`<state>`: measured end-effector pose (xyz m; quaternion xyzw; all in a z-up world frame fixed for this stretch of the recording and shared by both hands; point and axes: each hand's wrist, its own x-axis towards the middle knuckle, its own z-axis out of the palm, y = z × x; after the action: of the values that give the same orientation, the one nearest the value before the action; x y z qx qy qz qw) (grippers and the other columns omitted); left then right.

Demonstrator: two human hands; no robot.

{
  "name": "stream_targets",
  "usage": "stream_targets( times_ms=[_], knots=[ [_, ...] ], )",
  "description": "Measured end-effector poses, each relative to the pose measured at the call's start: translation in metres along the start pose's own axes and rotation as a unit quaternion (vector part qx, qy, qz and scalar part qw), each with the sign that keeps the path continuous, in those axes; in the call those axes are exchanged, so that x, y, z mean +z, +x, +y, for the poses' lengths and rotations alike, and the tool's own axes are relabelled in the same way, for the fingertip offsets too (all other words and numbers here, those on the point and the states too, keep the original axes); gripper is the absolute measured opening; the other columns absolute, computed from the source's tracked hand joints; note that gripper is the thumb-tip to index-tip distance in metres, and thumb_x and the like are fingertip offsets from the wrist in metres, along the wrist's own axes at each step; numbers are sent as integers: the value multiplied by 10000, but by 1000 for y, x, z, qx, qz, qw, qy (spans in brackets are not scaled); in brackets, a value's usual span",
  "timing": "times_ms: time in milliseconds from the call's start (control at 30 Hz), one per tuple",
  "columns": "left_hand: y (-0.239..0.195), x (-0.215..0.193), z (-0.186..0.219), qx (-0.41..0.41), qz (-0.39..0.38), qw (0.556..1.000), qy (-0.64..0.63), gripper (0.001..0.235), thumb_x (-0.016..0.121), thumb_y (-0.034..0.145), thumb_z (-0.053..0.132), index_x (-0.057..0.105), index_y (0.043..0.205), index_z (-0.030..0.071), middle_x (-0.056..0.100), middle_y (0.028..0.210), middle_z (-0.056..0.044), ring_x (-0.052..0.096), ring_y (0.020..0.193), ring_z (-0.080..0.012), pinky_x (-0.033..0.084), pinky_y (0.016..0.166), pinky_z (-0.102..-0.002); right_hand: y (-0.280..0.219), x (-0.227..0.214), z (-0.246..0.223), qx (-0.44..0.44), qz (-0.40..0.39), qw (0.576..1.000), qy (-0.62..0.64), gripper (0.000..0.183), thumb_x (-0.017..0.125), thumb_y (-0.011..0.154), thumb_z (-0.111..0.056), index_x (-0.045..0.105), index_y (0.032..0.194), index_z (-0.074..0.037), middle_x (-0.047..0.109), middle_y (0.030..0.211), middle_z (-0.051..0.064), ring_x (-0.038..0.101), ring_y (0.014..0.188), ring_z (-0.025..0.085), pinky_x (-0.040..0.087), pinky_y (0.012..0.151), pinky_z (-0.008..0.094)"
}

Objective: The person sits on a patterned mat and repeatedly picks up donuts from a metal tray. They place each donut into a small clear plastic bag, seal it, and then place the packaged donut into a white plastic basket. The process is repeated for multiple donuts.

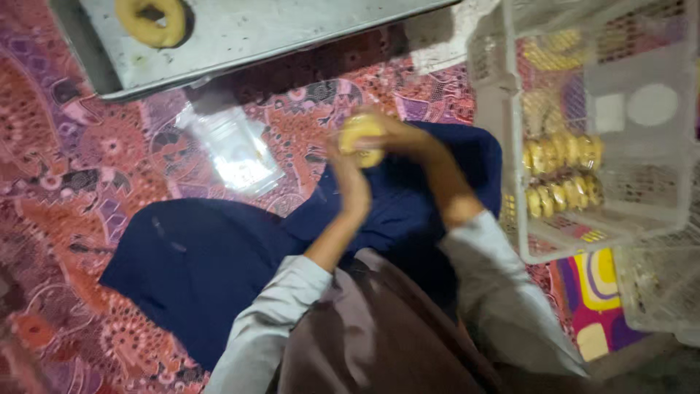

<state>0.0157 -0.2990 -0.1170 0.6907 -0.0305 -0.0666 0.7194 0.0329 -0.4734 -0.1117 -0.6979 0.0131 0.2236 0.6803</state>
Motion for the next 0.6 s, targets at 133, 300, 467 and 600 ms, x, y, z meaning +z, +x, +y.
stream_targets(
  times_ms=[133, 300, 467, 600],
  knots=[
    [5, -3, 36, 130, -152, 976, 82, 444, 595, 973, 178, 497, 1369, 1, 539, 1314, -213, 533, 1235, -365, 442, 1086, -451, -115, -29, -89, -34, 115, 990, -68, 547, 683, 1049, -289, 489, 1466, 8, 636, 1364, 129, 596, 1274, 217, 467, 1110, 350],
    [117, -126, -2, 84, 1, 905, 418, 301, 664, 863, 132, 585, 1126, 8, 618, 1085, -189, 562, 1012, -426, 421, 838, -574, -223, -109, -106, 26, 363, 911, -195, 511, 669, 1083, -255, 493, 1475, 22, 639, 1381, 138, 604, 1277, 230, 472, 1121, 359],
    [143, -211, -44, 31, -6, 831, 556, 247, 639, 748, 42, 604, 990, 6, 616, 1040, -209, 612, 942, -437, 493, 776, -546, -247, -138, -31, 80, 478, 821, -302, 475, 655, 1116, -220, 497, 1484, 36, 643, 1397, 147, 612, 1281, 242, 476, 1132, 367],
    [129, -211, -55, 22, -10, 839, 544, 50, 638, 832, 45, 632, 880, 36, 640, 1013, -207, 663, 795, -442, 525, 688, -541, -242, -145, 3, 14, 544, 772, -330, 446, 643, 1143, -193, 501, 1491, 48, 645, 1410, 155, 618, 1284, 252, 479, 1141, 374]
  ],
)
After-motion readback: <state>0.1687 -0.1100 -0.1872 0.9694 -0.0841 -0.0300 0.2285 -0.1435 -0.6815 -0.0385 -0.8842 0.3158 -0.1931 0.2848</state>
